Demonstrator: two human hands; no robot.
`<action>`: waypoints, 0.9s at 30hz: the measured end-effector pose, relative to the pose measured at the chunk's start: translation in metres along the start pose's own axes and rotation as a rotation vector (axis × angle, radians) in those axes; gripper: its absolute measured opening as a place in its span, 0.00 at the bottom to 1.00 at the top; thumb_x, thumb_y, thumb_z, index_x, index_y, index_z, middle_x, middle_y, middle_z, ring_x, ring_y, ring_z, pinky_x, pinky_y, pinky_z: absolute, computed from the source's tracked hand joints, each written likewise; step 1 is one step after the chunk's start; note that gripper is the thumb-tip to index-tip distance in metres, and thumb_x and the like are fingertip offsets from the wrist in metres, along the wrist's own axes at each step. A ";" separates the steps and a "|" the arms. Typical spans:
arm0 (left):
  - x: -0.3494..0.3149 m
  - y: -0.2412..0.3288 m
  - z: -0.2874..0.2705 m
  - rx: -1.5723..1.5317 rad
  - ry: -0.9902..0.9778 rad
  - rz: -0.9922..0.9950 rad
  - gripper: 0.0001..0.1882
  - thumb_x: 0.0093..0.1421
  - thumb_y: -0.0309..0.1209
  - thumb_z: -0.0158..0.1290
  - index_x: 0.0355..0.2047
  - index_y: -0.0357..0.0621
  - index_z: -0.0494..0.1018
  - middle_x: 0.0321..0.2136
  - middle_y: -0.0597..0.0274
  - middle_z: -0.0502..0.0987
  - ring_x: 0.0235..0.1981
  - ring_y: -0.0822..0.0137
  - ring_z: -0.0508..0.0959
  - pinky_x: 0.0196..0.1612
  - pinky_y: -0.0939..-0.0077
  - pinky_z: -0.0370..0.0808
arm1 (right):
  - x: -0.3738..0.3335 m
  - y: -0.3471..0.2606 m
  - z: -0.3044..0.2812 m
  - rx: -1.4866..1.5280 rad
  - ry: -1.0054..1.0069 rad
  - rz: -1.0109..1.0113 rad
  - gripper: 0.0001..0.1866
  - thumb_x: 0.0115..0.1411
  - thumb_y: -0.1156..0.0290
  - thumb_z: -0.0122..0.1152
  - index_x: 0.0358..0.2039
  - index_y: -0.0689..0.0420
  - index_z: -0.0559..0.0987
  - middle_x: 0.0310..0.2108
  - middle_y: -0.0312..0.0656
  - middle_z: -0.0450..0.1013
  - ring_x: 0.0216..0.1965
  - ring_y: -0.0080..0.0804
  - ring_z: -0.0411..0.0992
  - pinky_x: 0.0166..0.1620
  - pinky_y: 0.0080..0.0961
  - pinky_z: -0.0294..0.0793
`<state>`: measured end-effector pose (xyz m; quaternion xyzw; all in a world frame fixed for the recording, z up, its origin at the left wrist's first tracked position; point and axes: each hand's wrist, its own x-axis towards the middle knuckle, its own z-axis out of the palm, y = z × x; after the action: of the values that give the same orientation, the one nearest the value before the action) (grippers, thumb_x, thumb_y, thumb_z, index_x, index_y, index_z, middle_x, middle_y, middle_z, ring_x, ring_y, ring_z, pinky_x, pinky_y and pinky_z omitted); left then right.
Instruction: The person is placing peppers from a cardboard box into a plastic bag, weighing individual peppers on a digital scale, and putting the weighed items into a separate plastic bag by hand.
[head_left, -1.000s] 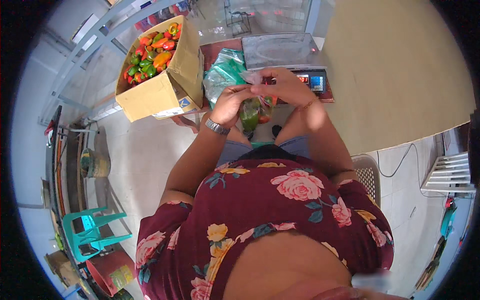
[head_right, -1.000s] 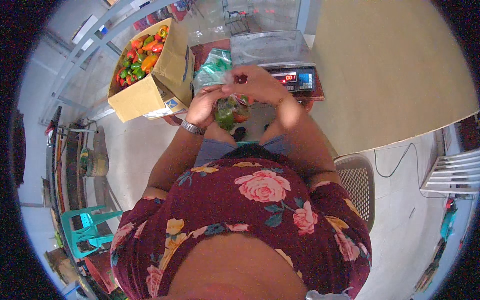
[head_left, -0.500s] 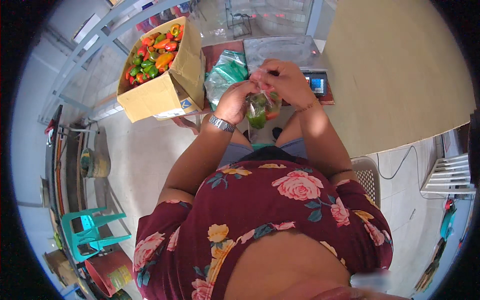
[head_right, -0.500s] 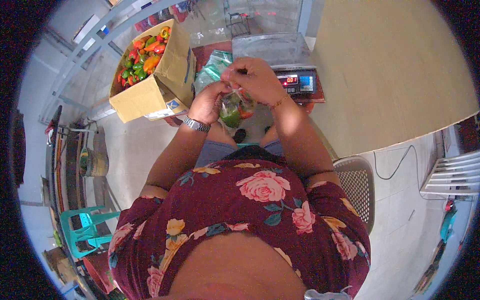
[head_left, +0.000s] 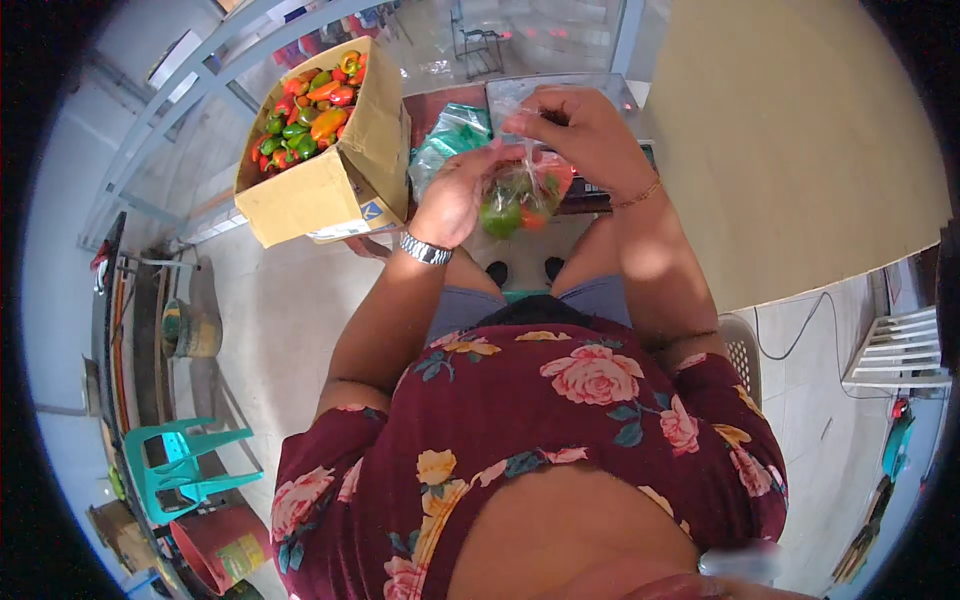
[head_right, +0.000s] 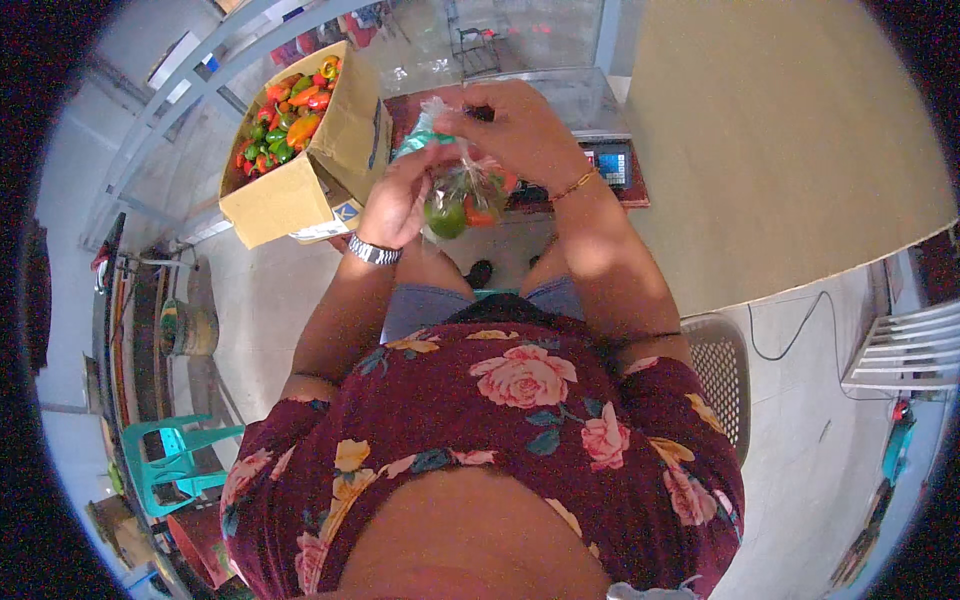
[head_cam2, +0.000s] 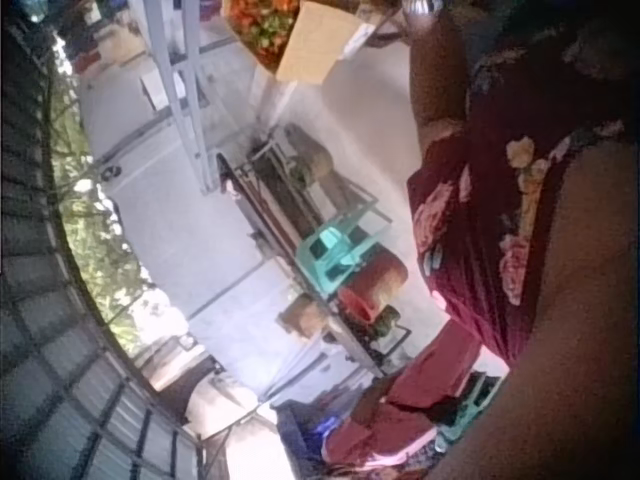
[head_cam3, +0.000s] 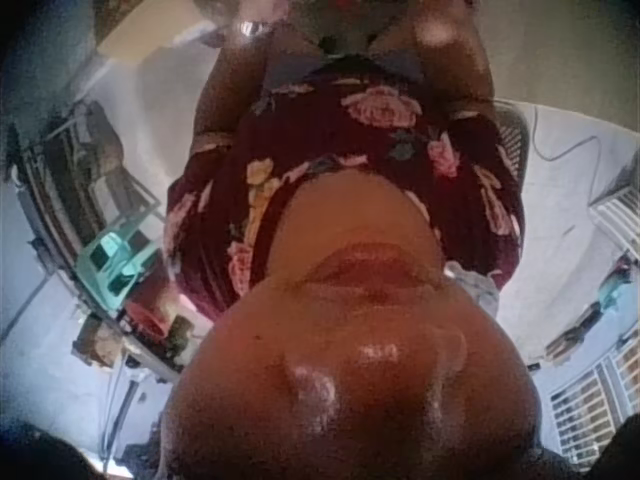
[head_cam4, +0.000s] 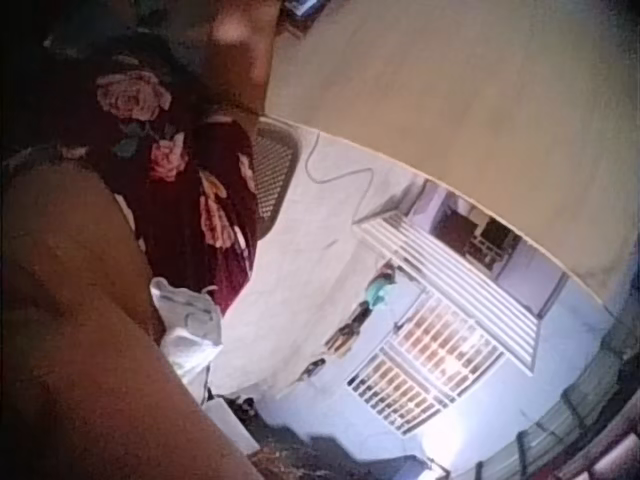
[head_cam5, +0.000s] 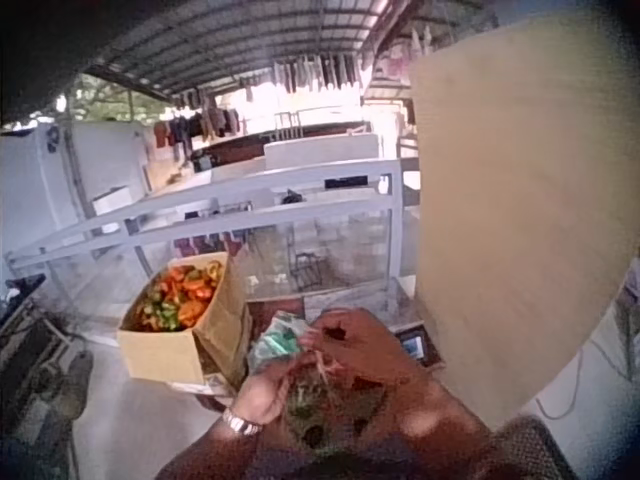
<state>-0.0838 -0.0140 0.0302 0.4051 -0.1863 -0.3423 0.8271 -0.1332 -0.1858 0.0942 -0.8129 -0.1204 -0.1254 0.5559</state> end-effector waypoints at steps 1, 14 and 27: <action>0.001 0.001 0.002 0.001 0.002 -0.001 0.14 0.60 0.28 0.45 0.43 0.30 0.69 0.41 0.52 0.74 0.42 0.64 0.74 0.46 0.70 0.71 | 0.000 0.001 0.001 0.003 -0.001 0.001 0.12 0.55 0.66 0.59 0.27 0.63 0.78 0.21 0.31 0.69 0.25 0.14 0.63 0.29 0.16 0.63; 0.006 0.005 0.017 0.040 -0.086 0.035 0.08 0.54 0.20 0.43 0.33 0.34 0.70 0.36 0.51 0.76 0.37 0.64 0.76 0.44 0.72 0.73 | 0.011 0.004 0.003 -0.031 0.092 -0.082 0.10 0.54 0.68 0.60 0.29 0.64 0.79 0.26 0.35 0.74 0.29 0.17 0.68 0.35 0.16 0.67; 0.008 0.006 0.017 0.175 -0.096 0.279 0.06 0.55 0.20 0.45 0.32 0.36 0.71 0.30 0.57 0.76 0.32 0.70 0.75 0.39 0.78 0.71 | 0.007 -0.015 0.011 0.127 0.233 -0.132 0.09 0.54 0.69 0.60 0.28 0.63 0.79 0.27 0.35 0.74 0.31 0.19 0.69 0.36 0.16 0.67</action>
<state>-0.0854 -0.0266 0.0452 0.4289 -0.3091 -0.2254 0.8184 -0.1310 -0.1700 0.1053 -0.7464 -0.1161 -0.2472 0.6069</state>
